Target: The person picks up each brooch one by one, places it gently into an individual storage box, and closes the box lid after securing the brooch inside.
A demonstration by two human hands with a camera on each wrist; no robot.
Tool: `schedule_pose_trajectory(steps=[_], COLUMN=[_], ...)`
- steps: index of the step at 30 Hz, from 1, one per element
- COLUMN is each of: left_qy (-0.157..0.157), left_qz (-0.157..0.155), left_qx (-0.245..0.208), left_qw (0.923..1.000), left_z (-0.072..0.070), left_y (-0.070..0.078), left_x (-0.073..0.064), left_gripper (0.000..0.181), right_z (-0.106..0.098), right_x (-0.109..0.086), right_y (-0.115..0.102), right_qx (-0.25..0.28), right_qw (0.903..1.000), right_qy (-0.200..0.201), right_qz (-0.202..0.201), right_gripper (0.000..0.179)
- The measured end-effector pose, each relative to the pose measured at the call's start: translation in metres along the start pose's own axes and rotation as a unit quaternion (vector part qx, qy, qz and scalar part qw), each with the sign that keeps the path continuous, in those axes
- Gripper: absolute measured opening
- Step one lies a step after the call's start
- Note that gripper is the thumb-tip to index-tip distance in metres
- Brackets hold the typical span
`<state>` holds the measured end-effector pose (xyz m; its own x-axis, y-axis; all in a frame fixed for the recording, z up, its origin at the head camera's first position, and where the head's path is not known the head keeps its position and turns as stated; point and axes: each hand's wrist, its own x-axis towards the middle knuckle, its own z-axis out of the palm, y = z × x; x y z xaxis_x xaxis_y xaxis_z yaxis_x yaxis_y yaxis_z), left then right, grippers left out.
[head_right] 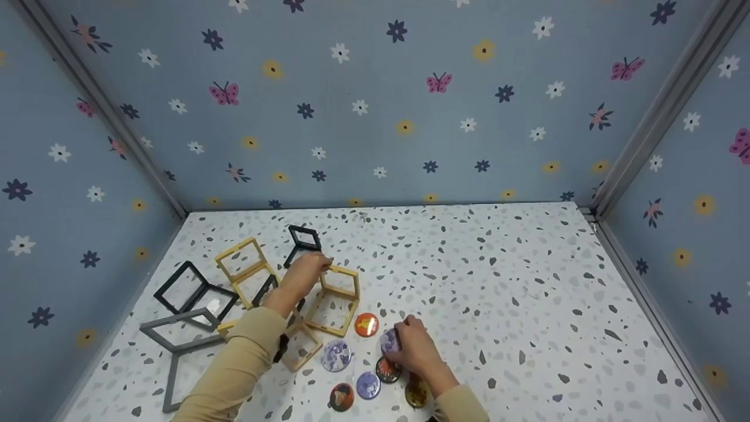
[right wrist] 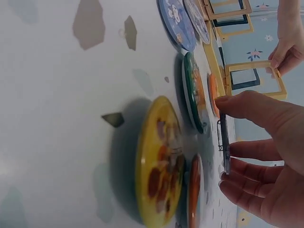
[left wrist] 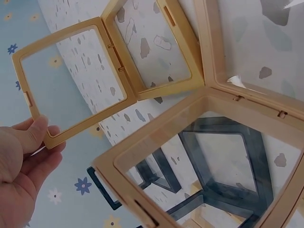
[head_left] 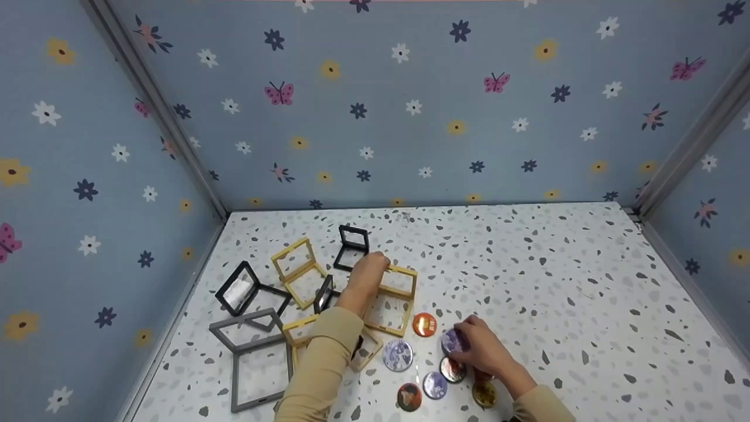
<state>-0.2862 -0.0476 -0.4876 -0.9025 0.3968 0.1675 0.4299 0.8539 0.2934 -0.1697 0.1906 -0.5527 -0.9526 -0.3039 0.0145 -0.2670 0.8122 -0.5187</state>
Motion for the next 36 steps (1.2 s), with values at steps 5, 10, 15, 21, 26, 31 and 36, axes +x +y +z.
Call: schedule_pose_trajectory(steps=[5,10,15,21,26,31,36], left_qy=[0.005,0.013,0.029,0.021,0.047,0.053,0.039], left_qz=[0.039,0.025,0.008,-0.011,-0.001,0.007,-0.009], left_qx=[0.071,0.056,0.034,0.000,-0.020,-0.023,-0.021], left_qw=[0.9967,0.9980,0.9990,0.9997,0.9987,0.9983,0.9990], left_z=[0.000,0.001,0.003,0.004,0.017,0.017,0.007], left_y=[0.002,0.004,0.006,0.010,0.003,0.007,0.017], left_x=[-0.002,-0.004,-0.007,-0.009,-0.007,-0.013,-0.022], left_gripper=[0.018,0.012,0.006,0.006,0.003,0.005,0.007], right_z=[-0.002,-0.003,-0.003,-0.001,0.000,0.004,0.009], right_x=[0.002,0.004,0.006,0.011,0.014,0.017,0.020], right_y=[-0.004,-0.010,-0.016,-0.022,-0.025,-0.026,-0.029], right_qx=[0.001,0.003,0.012,0.029,0.047,0.049,0.063], right_qw=[1.0000,0.9998,0.9988,0.9971,0.9966,0.9981,0.9969], right_qy=[0.005,-0.004,-0.002,-0.008,-0.007,0.020,0.032], right_qz=[-0.001,0.021,0.047,0.069,0.067,0.030,0.033], right_gripper=[0.054,0.056,0.057,0.055,0.057,0.057,0.058])
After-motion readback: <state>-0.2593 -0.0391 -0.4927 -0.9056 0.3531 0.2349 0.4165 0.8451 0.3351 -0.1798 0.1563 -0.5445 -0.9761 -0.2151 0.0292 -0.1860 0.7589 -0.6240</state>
